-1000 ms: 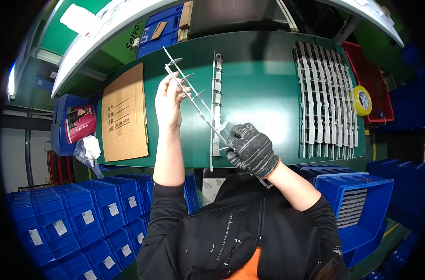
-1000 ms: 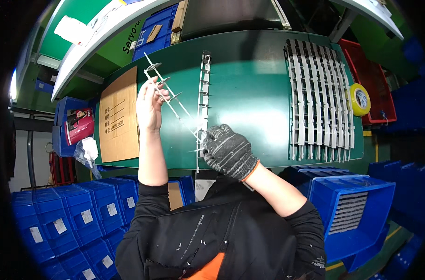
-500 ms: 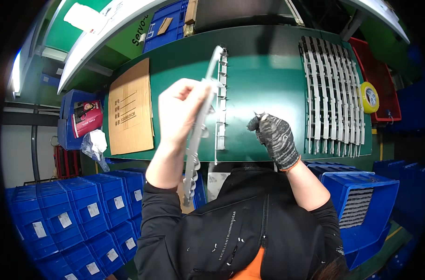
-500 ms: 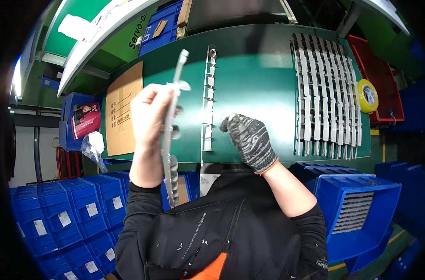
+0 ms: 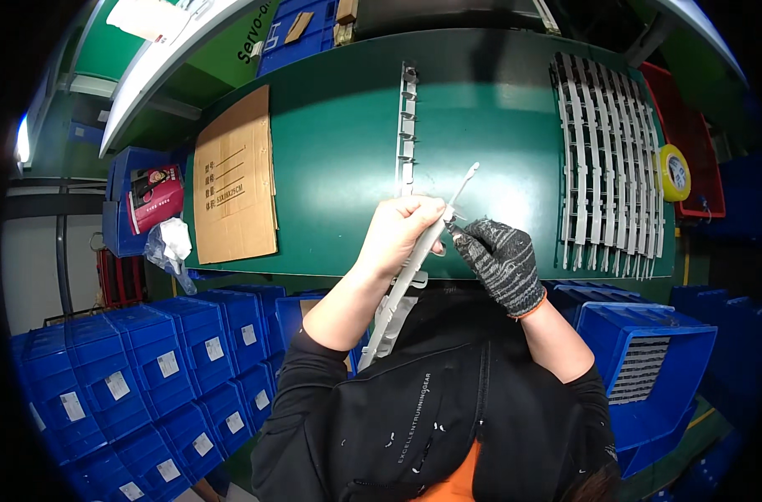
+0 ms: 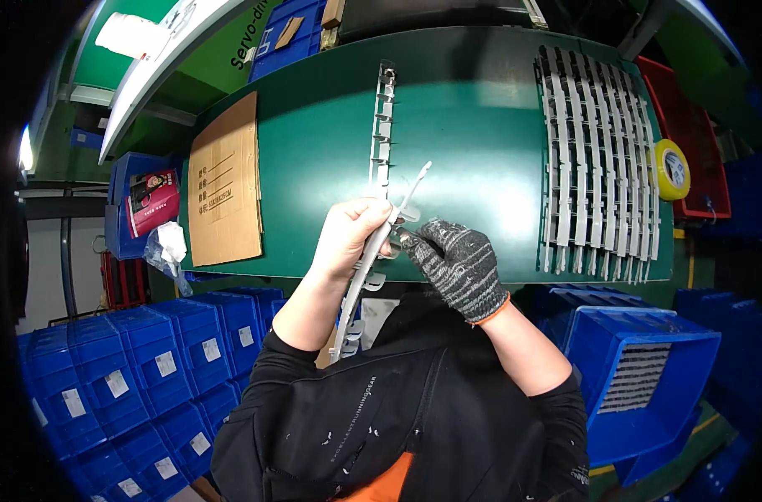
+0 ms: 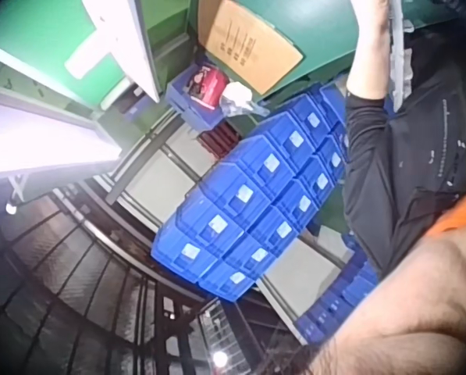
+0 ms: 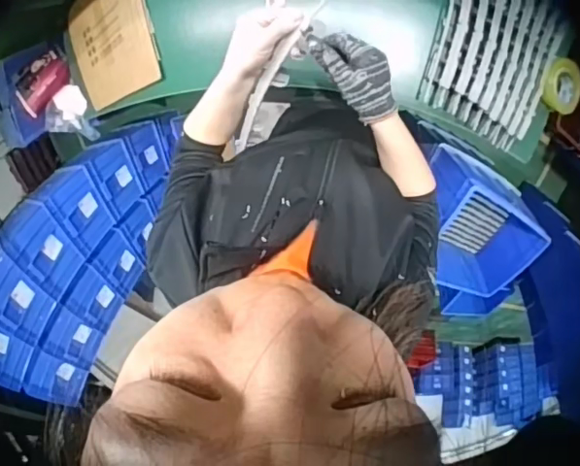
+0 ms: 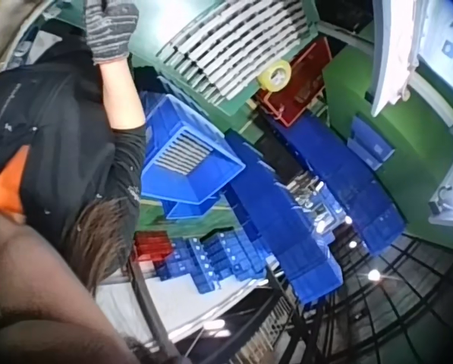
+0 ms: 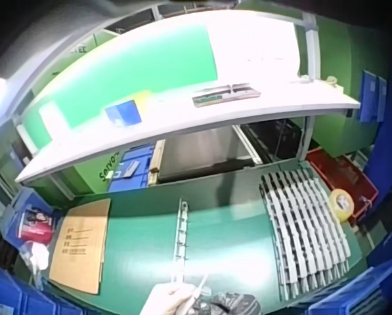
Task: The person trims plastic pieces using a blade, fits them together by hand to assemble plastic racks, and places the assembled racks onto a stack on the table.
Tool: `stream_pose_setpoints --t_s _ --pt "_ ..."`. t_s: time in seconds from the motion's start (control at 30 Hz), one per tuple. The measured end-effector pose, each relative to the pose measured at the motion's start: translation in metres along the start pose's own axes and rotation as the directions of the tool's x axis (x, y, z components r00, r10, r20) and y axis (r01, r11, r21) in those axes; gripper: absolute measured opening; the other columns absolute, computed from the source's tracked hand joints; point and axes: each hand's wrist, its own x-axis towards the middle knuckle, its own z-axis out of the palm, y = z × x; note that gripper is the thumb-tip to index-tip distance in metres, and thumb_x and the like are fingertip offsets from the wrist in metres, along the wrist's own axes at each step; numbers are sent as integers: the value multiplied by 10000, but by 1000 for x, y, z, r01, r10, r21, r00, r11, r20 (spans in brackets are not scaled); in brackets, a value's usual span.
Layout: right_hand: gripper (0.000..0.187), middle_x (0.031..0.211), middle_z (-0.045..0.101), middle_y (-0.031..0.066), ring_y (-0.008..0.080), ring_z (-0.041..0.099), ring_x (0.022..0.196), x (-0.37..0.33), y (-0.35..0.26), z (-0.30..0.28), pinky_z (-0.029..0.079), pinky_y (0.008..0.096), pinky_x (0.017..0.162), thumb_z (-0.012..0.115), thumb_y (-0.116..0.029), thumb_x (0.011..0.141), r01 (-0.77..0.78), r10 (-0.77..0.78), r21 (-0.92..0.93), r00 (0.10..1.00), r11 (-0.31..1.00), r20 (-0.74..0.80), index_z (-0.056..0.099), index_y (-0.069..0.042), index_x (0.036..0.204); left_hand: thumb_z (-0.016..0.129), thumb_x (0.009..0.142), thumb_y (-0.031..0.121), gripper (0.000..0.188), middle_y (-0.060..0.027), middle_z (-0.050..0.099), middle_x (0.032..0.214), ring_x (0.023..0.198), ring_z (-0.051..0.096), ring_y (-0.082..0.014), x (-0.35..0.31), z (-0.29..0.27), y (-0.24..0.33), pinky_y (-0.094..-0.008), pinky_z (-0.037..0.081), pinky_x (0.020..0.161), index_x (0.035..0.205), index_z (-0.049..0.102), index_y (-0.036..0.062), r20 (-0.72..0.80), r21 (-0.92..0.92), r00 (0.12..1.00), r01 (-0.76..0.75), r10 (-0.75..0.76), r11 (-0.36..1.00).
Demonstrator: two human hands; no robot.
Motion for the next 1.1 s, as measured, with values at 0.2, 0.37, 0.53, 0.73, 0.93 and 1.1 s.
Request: stream_pose_setpoints --t_s 0.2,0.37,0.53,0.73,0.93,1.1 --pt "177 638 565 117 262 563 589 2 0 -9 430 354 537 612 -216 786 -101 80 123 983 987 163 619 -39 782 577 842 231 247 -29 581 651 493 540 -75 3 -4 -4 -197 456 474 850 614 -14 27 18 999 30 -30 999" --pt "116 631 576 98 209 540 533 -2 4 -6 427 312 527 618 -131 785 164 -230 -184 871 969 -433 611 -15 783 574 844 226 237 -23 577 646 491 536 -70 1 3 -4 -192 446 471 850 614 -7 17 3 999 36 -36 999" --pt "121 639 564 116 213 534 547 -1 3 -11 424 302 540 614 -116 783 -80 82 237 997 968 3 619 4 785 568 847 219 230 -26 584 658 494 535 -69 1 -4 -11 -195 463 489 860 612 -7 50 -41 998 32 -30 999" --pt "134 652 576 117 244 560 586 0 1 -6 424 334 545 628 -163 769 -47 36 167 997 985 68 637 -30 789 577 844 232 256 -54 615 707 489 535 -69 3 -1 -8 -196 470 480 884 597 -20 106 -106 994 31 -20 994" --pt "148 659 579 120 257 558 593 1 0 -6 427 336 553 622 -181 774 -53 43 136 996 989 79 641 -37 800 572 848 226 255 -59 618 723 491 536 -69 3 -2 -9 -198 475 481 894 595 -24 91 -88 996 21 -13 996" --pt "130 646 566 134 269 546 570 0 1 -4 420 337 535 620 -160 774 -105 104 129 994 986 16 618 -30 770 569 850 221 263 -53 611 729 495 539 -80 3 2 -10 -209 482 487 907 594 -35 64 -69 998 -4 8 998"
